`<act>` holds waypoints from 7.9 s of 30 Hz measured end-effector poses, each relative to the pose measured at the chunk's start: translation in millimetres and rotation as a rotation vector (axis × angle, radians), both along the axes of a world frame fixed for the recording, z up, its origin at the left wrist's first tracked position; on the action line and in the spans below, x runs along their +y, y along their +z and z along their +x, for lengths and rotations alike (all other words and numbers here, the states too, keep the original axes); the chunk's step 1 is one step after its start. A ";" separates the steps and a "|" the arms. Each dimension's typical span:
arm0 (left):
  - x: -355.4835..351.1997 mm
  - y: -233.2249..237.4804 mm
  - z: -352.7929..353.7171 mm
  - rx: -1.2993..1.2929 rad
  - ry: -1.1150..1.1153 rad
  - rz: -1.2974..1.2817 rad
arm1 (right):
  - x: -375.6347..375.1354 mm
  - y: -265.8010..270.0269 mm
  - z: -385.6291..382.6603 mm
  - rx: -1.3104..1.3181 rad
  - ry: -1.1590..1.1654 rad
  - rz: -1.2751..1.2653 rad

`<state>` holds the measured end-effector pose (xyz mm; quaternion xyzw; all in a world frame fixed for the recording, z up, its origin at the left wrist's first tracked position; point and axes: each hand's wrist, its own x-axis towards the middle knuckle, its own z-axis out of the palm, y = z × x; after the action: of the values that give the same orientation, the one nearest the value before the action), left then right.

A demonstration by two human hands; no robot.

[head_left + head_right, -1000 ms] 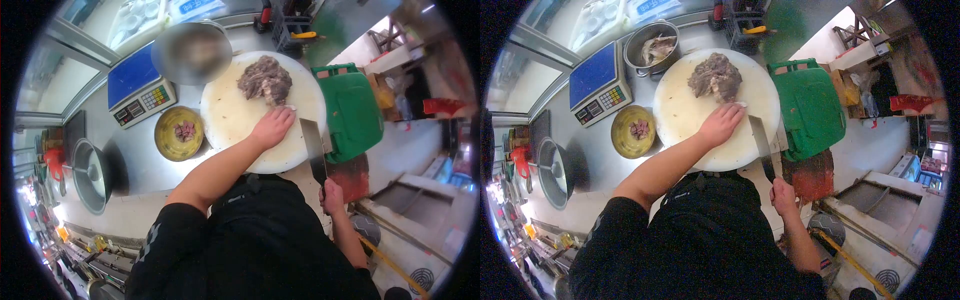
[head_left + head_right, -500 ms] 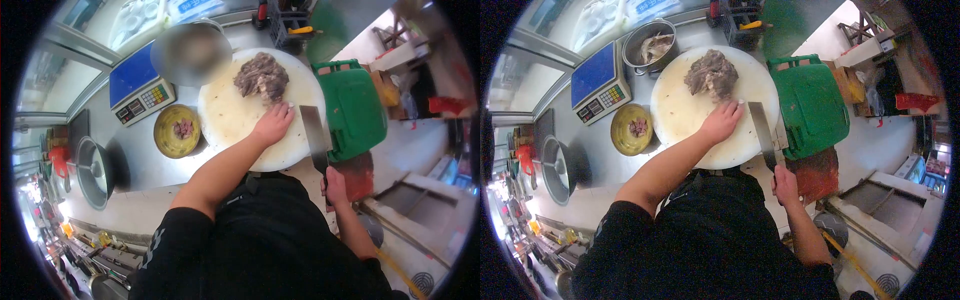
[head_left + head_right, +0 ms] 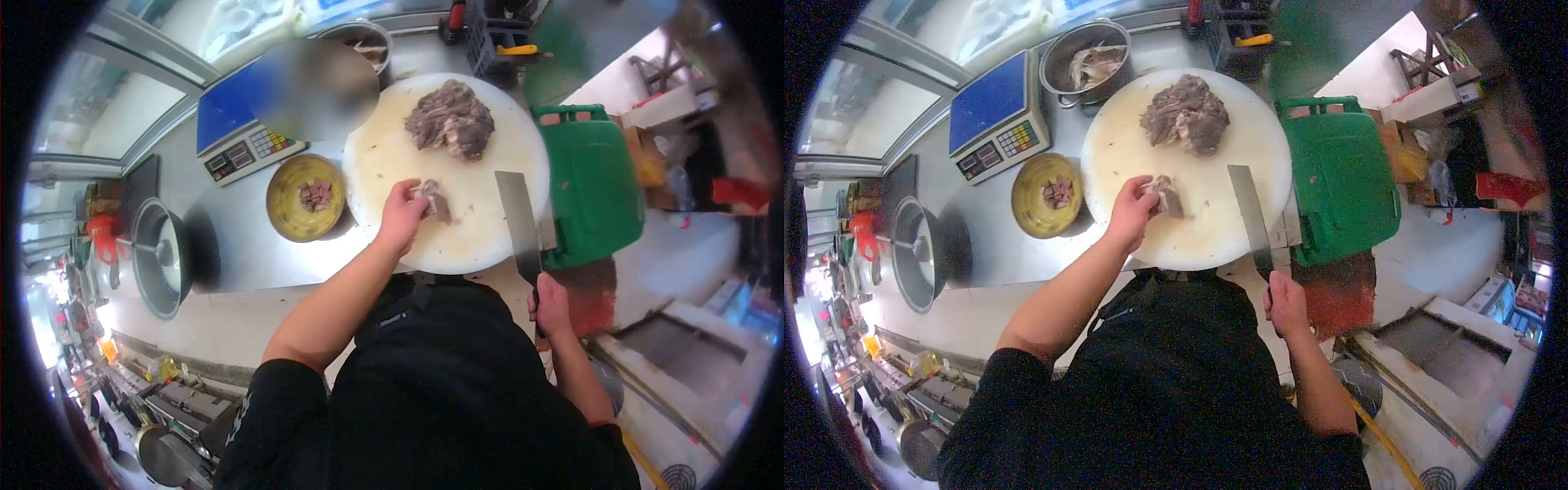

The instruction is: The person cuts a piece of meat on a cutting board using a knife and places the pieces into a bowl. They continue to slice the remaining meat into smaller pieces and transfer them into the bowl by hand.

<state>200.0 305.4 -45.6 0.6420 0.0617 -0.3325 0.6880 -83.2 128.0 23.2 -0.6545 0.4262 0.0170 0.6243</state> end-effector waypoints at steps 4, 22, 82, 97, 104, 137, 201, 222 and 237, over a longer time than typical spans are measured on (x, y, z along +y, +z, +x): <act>50.7 11.2 -8.0 -0.402 -0.259 0.482 | 4.0 11.7 20.5 0.090 0.169 0.038; 69.8 -15.5 -14.6 -1.274 -0.429 0.464 | 48.2 76.3 108.4 0.167 0.785 -0.369; 68.8 -2.0 -0.4 -1.074 -0.510 0.607 | 49.3 51.8 126.0 0.178 0.631 -0.258; 75.9 -15.3 0.4 -1.282 -0.431 0.361 | 58.7 33.1 145.5 0.141 0.782 -0.297; 80.9 -15.0 -1.6 -1.299 -0.385 0.374 | 63.3 51.3 141.4 0.049 0.718 -0.342; 92.1 -31.3 -10.8 -1.342 -0.329 0.403 | 93.7 23.5 172.6 0.105 0.818 -0.277; 40.4 14.7 1.8 -1.170 -0.481 0.508 | 35.7 60.9 79.9 0.195 0.475 -0.138; 40.3 -4.8 -11.6 -1.127 -0.444 0.470 | 40.9 23.4 161.9 0.058 0.768 -0.298; 42.2 -19.6 -12.0 -1.290 -0.299 0.349 | 42.6 48.7 146.0 0.134 0.789 -0.354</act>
<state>188.0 347.7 -65.2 0.8149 -0.3972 0.0399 0.4203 62.8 170.7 71.9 -0.8615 0.1796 0.2232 0.4191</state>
